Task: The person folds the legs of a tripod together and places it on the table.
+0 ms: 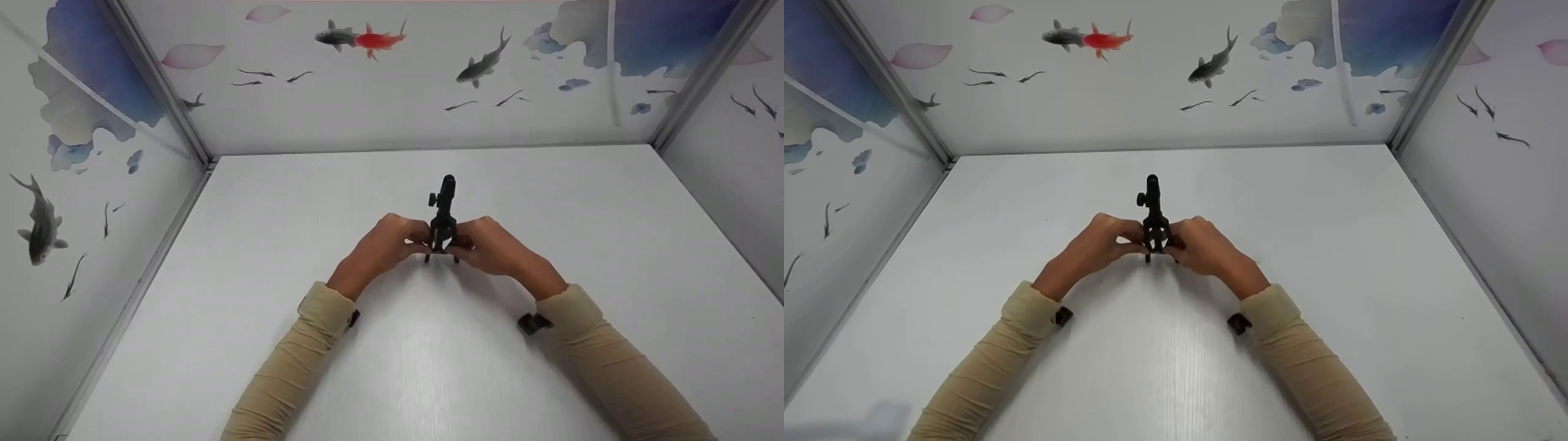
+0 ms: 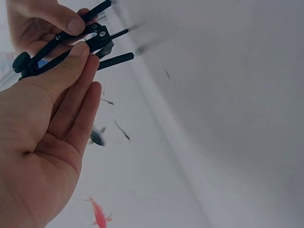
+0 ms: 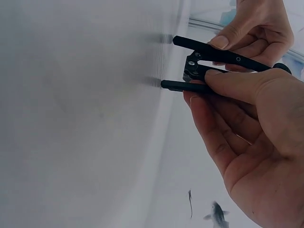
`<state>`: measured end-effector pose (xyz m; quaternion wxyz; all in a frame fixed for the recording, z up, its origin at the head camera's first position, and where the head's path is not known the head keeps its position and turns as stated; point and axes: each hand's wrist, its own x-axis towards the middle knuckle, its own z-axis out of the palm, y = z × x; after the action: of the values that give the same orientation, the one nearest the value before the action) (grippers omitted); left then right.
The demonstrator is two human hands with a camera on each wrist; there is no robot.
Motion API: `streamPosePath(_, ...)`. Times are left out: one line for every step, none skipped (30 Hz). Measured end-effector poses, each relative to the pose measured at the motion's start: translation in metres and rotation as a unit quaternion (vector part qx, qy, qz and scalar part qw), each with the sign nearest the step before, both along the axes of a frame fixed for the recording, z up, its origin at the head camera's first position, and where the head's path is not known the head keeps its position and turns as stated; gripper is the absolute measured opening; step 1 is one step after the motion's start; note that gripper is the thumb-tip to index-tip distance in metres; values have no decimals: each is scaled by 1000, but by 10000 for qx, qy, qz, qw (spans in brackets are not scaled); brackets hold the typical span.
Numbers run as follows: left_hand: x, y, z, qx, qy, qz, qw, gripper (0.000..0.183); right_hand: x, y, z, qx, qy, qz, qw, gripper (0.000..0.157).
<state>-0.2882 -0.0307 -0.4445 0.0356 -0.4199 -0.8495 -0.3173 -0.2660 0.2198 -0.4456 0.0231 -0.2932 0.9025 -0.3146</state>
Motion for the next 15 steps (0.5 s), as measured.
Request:
streamPosePath(0,0,0,-10,19,6,10000,17,0,0,0,-20,-11,14,10000,20)
streamPosePath(0,-1,0,-31,54,26,10000,18,0,0,0,-30,-21,21,10000,20)
streamPosePath(0,-1,0,-65,98,50,9999,18,0,-1,0,-38,-25,39,10000,19)
streamPosePath(0,-1,0,-101,140,74,9998,19,0,-1,-1,-49,-29,57,10000,19)
streamPosePath(0,-2,0,-136,173,94,9997,19,0,-1,-1,-66,-42,75,9999,19)
streamPosePath(0,-2,0,-165,202,105,9996,19,0,-1,-1,-90,-63,93,9999,19)
streamPosePath(0,-2,0,-175,219,103,9996,19,0,0,-1,-106,-80,112,9998,18)
streamPosePath(0,-2,0,-185,235,95,9995,19,0,0,-1,-121,-104,124,9998,18)
streamPosePath(0,-2,1,-191,259,74,9995,19,0,1,-1,-143,-136,136,9997,17)
streamPosePath(0,-2,1,-194,302,43,9993,19,0,1,-2,-170,-167,139,9996,17)
streamPosePath(0,-2,1,-206,362,12,9991,19,-1,2,-2,-198,-209,140,9995,16)
streamPosePath(0,-2,1,-237,446,-9,9987,19,-1,3,-2,-221,-250,142,9993,16)
streamPosePath(1,-2,1,-273,542,-25,9982,19,-1,4,-3,-241,-281,149,9992,16)
streamPosePath(1,-1,1,-307,634,-48,9975,20,-1,4,-3,-260,-303,152,9991,16)
streamPosePath(1,-1,2,-340,724,-62,9968,20,-1,5,-4,-282,-322,159,9990,16)
